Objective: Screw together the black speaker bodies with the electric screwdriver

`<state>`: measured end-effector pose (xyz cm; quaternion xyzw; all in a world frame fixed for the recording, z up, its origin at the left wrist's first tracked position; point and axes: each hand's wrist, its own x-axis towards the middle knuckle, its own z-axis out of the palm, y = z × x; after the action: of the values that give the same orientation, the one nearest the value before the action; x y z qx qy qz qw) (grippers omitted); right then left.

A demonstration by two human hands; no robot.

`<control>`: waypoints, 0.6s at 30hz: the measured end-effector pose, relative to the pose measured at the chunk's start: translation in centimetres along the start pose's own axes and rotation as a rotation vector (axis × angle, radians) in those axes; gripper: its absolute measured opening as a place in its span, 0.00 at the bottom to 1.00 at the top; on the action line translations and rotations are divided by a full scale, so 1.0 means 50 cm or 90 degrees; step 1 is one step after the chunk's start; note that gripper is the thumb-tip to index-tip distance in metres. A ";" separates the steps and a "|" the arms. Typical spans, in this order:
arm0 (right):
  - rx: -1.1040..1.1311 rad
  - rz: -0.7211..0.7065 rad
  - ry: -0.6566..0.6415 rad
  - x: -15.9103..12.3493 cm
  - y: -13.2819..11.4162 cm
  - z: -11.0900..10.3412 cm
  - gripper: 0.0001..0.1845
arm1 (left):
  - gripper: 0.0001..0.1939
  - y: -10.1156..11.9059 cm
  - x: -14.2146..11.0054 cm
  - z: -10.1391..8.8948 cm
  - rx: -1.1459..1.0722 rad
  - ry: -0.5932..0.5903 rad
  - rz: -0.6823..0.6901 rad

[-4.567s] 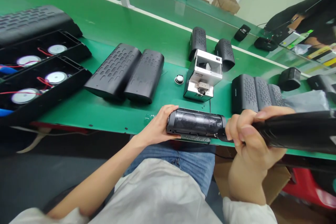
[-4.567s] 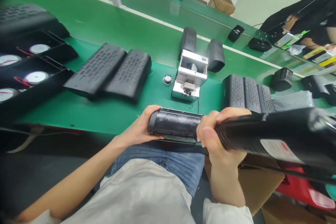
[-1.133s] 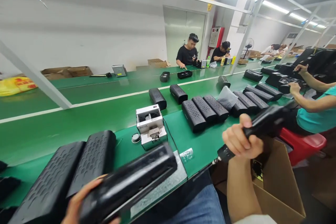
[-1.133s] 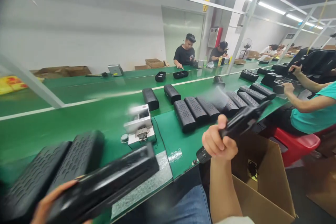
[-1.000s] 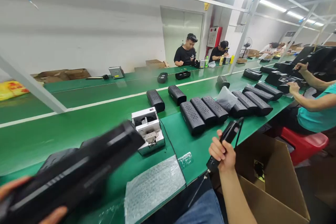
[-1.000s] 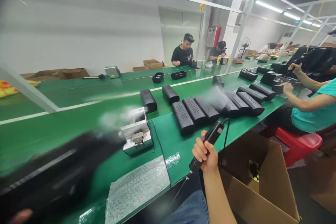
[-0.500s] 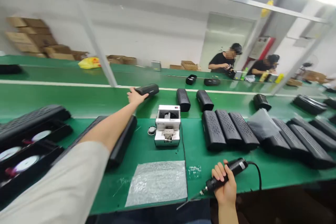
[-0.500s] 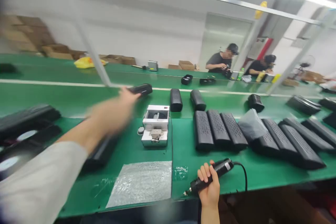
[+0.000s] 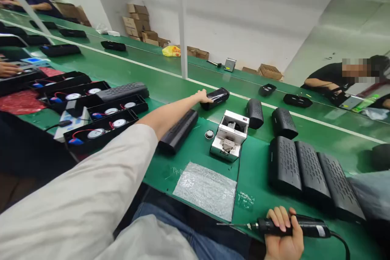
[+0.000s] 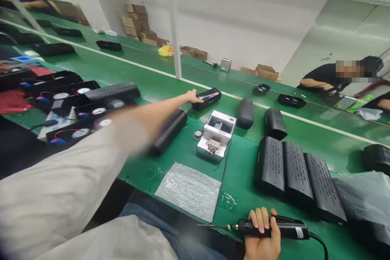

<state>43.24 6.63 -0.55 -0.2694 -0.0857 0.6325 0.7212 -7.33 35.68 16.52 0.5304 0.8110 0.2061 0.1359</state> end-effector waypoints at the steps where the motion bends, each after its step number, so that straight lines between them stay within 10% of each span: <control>1: 0.008 0.001 0.004 -0.001 0.003 0.003 0.21 | 0.29 0.014 0.000 -0.009 0.009 0.005 0.002; 8: 0.072 -0.025 0.007 0.012 0.050 0.009 0.21 | 0.43 0.228 -0.004 0.004 0.011 -0.127 0.159; 12: 0.094 -0.059 -0.007 0.045 0.073 0.011 0.12 | 0.55 0.382 0.023 0.104 0.058 -0.290 0.204; 18: 0.112 -0.047 -0.027 0.054 0.079 0.025 0.34 | 0.53 0.517 0.018 0.254 0.078 -0.329 0.284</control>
<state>39.75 9.80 -2.05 -0.1878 -0.0549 0.6163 0.7628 18.67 48.00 17.71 0.7362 0.6250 0.0407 0.2562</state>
